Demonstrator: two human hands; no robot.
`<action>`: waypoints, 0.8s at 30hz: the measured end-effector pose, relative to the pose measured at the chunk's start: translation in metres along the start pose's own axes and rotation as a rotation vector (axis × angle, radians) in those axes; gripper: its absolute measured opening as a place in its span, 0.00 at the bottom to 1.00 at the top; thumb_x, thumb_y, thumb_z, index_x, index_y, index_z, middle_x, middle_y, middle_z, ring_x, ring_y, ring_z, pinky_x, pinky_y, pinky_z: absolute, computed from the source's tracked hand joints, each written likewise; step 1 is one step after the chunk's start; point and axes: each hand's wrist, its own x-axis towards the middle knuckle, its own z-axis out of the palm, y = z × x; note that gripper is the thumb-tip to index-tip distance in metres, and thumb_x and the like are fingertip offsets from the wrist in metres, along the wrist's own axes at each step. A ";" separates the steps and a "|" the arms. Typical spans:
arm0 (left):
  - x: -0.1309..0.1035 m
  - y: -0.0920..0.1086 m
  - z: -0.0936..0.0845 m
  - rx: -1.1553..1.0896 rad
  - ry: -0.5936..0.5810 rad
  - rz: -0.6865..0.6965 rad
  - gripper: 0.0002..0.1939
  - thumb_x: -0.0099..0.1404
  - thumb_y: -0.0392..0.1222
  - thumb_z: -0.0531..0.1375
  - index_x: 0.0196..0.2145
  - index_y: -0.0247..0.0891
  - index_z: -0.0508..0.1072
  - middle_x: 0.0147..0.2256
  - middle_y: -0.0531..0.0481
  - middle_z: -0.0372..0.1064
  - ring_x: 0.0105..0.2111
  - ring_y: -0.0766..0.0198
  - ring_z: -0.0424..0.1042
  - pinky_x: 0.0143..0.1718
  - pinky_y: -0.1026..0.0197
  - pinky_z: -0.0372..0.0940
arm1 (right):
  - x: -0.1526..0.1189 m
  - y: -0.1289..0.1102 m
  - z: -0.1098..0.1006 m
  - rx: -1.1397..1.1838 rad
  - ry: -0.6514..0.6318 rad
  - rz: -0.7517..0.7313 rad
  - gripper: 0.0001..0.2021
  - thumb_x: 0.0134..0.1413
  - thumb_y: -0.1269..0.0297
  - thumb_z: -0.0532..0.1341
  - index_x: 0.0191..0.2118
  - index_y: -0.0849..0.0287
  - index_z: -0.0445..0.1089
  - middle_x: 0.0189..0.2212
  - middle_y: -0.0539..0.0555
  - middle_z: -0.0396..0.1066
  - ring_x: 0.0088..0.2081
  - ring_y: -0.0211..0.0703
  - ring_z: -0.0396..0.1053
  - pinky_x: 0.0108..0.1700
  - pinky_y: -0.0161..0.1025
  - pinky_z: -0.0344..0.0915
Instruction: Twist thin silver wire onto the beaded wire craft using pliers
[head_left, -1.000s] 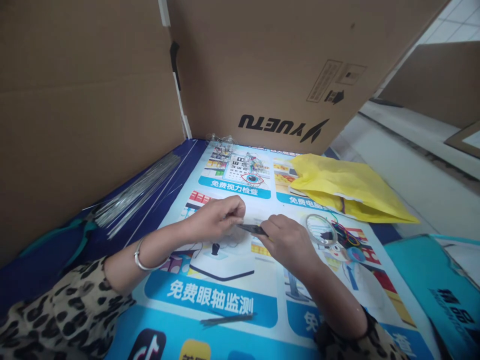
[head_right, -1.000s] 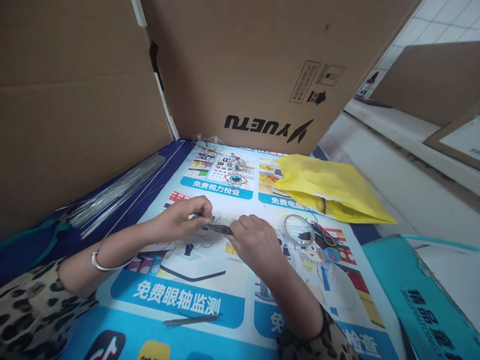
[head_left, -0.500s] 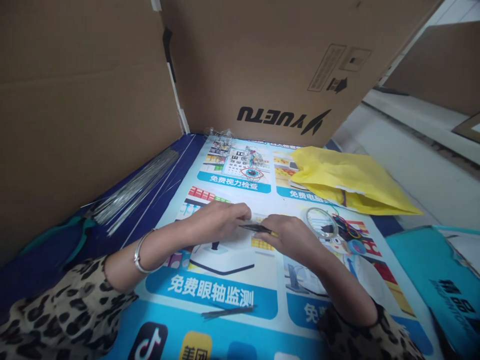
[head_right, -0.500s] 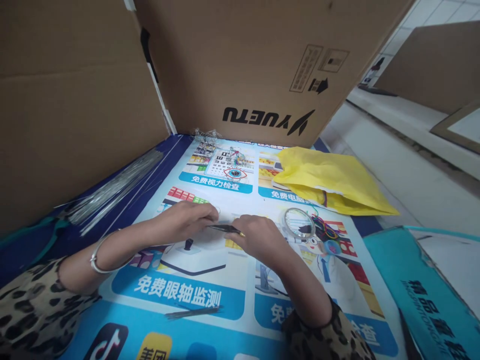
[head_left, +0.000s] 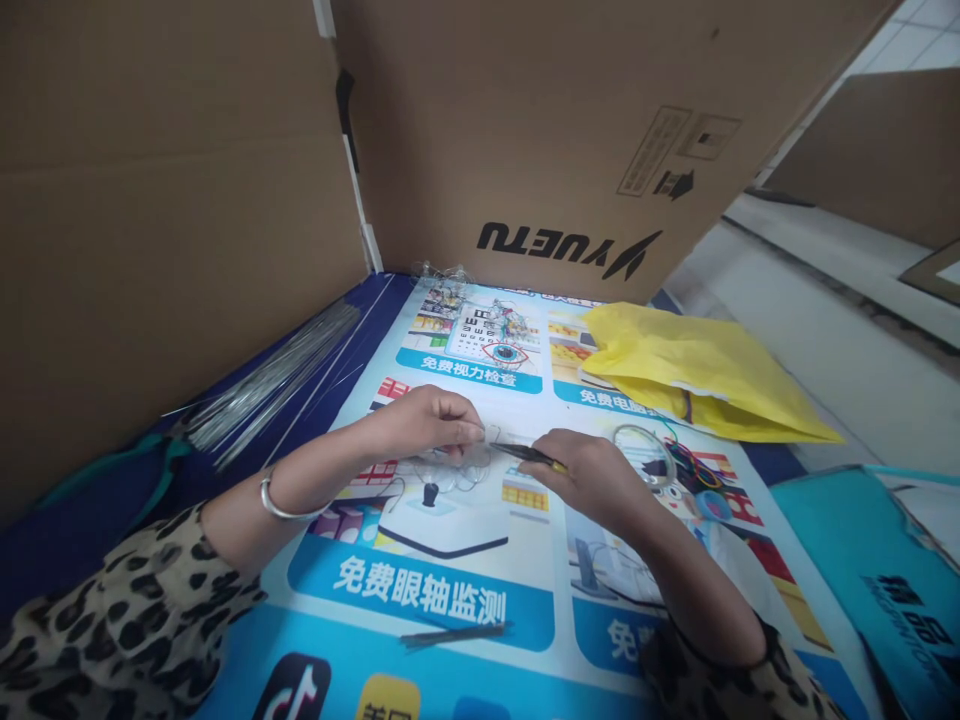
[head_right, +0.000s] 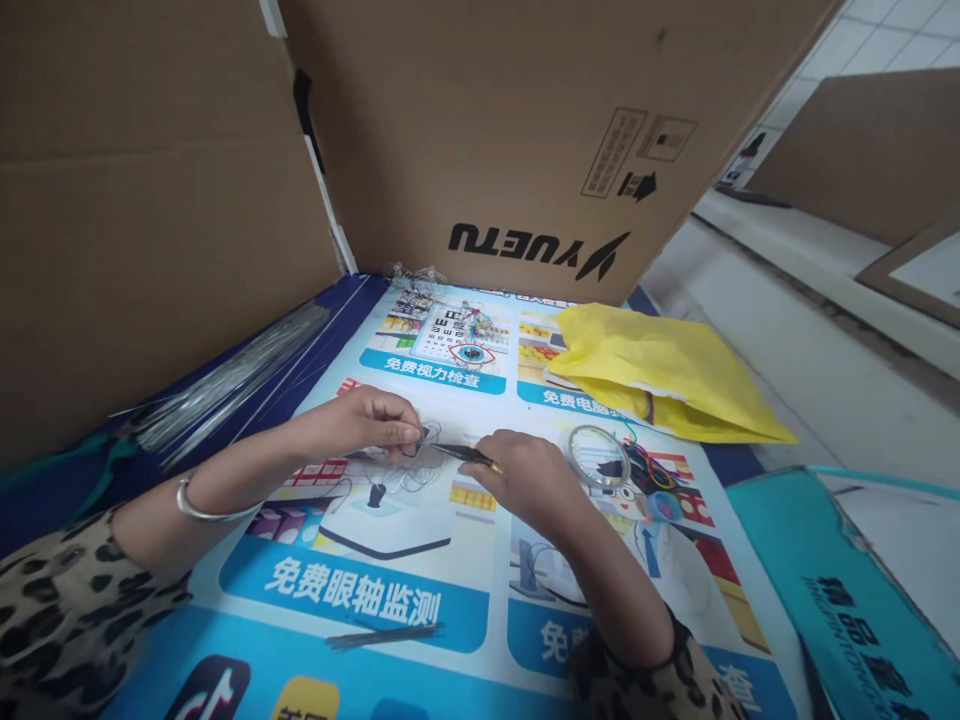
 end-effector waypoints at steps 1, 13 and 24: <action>0.000 -0.002 -0.001 -0.037 -0.019 -0.004 0.11 0.58 0.45 0.58 0.29 0.33 0.72 0.25 0.50 0.69 0.25 0.67 0.67 0.29 0.65 0.61 | 0.000 -0.001 0.000 -0.013 -0.002 0.000 0.13 0.58 0.55 0.53 0.35 0.56 0.70 0.34 0.52 0.72 0.36 0.42 0.69 0.35 0.35 0.59; 0.003 -0.007 0.008 -0.079 0.081 0.059 0.05 0.55 0.39 0.59 0.27 0.34 0.69 0.20 0.55 0.64 0.21 0.71 0.62 0.24 0.68 0.56 | -0.001 -0.009 -0.003 -0.098 -0.033 0.001 0.12 0.57 0.55 0.54 0.35 0.56 0.70 0.33 0.52 0.73 0.35 0.43 0.69 0.32 0.35 0.56; 0.009 -0.021 0.017 -0.388 0.204 0.101 0.09 0.56 0.42 0.62 0.29 0.34 0.67 0.22 0.54 0.65 0.21 0.72 0.62 0.25 0.68 0.57 | 0.002 -0.009 0.006 -0.130 0.203 0.080 0.13 0.58 0.55 0.54 0.33 0.58 0.69 0.31 0.54 0.70 0.35 0.44 0.67 0.34 0.36 0.58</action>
